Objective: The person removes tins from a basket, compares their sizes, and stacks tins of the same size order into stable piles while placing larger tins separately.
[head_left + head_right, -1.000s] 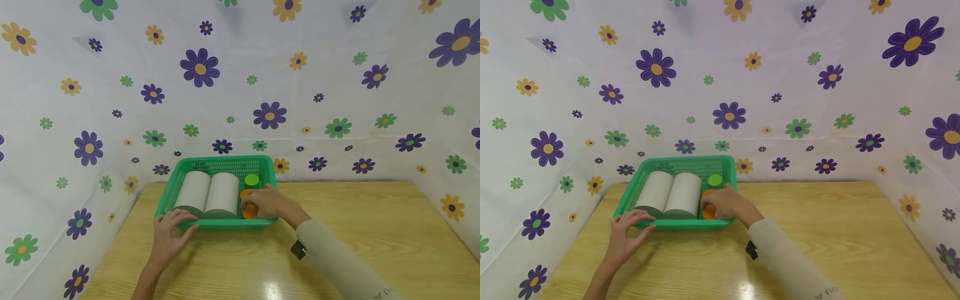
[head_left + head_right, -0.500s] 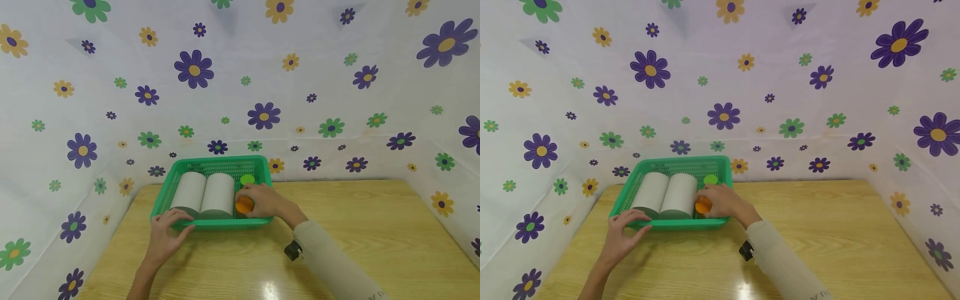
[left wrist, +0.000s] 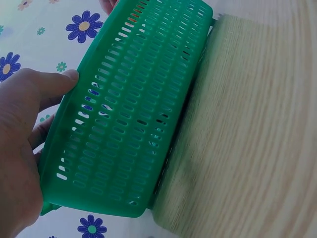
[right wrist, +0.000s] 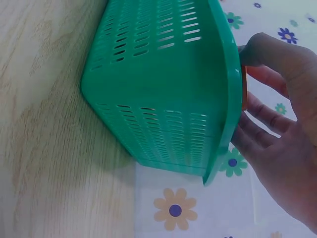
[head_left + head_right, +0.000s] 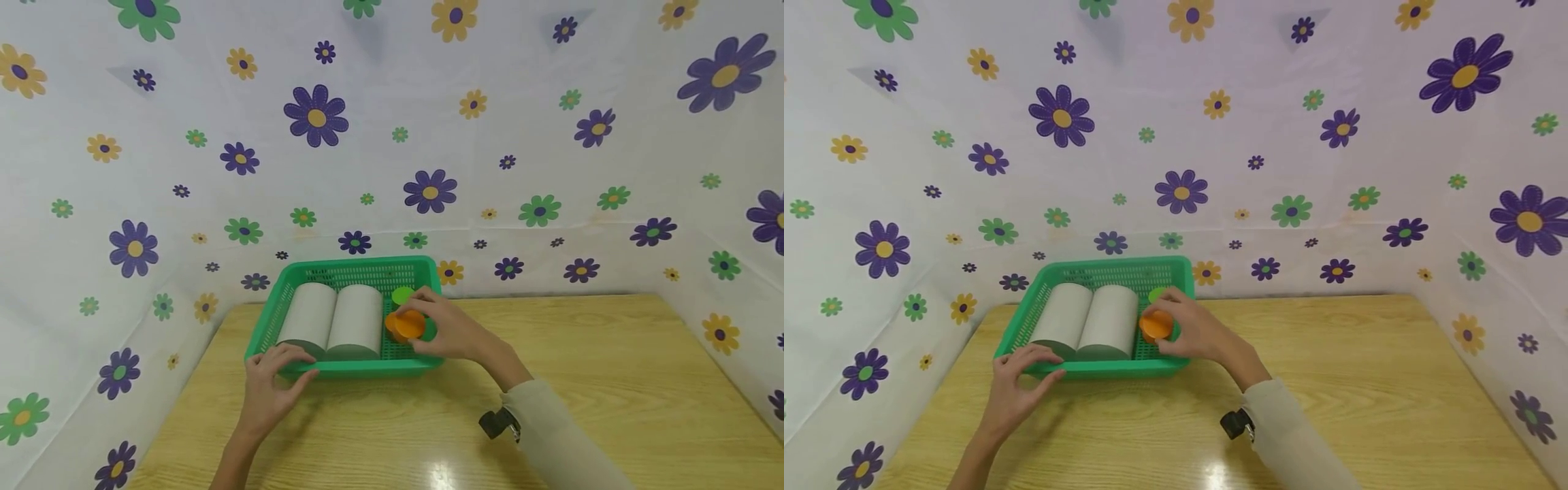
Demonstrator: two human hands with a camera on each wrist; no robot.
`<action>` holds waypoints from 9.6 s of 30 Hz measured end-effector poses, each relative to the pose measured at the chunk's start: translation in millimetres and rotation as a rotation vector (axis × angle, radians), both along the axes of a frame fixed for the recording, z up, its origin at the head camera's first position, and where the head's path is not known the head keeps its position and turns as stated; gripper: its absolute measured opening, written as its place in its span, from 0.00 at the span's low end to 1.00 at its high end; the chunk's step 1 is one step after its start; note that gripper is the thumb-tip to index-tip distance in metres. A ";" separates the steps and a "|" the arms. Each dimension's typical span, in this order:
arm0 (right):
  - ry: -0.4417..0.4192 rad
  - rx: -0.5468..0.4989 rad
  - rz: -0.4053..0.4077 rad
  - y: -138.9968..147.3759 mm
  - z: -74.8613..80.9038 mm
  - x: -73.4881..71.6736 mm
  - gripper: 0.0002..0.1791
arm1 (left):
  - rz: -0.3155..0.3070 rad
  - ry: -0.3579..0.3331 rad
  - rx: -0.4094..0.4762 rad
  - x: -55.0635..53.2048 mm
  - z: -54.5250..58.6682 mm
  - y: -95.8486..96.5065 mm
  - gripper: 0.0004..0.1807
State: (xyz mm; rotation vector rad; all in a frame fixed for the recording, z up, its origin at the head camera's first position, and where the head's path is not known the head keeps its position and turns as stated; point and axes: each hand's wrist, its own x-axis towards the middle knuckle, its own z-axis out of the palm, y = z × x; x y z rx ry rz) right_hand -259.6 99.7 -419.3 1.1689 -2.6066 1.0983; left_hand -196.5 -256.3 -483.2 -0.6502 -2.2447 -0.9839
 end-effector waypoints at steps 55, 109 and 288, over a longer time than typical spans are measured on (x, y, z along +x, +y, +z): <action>0.096 -0.428 -0.444 101.7 -49.0 16.1 0.24 | -0.028 -0.054 0.012 -1.9 1.5 -3.5 0.13; -0.141 -0.325 -0.633 120.3 -100.1 12.2 0.25 | -0.027 -0.031 0.008 -2.3 -1.9 -6.8 0.14; 0.195 0.682 -0.085 -57.8 -27.2 -46.8 0.17 | -0.013 -0.055 -0.003 -1.3 -1.2 -6.4 0.14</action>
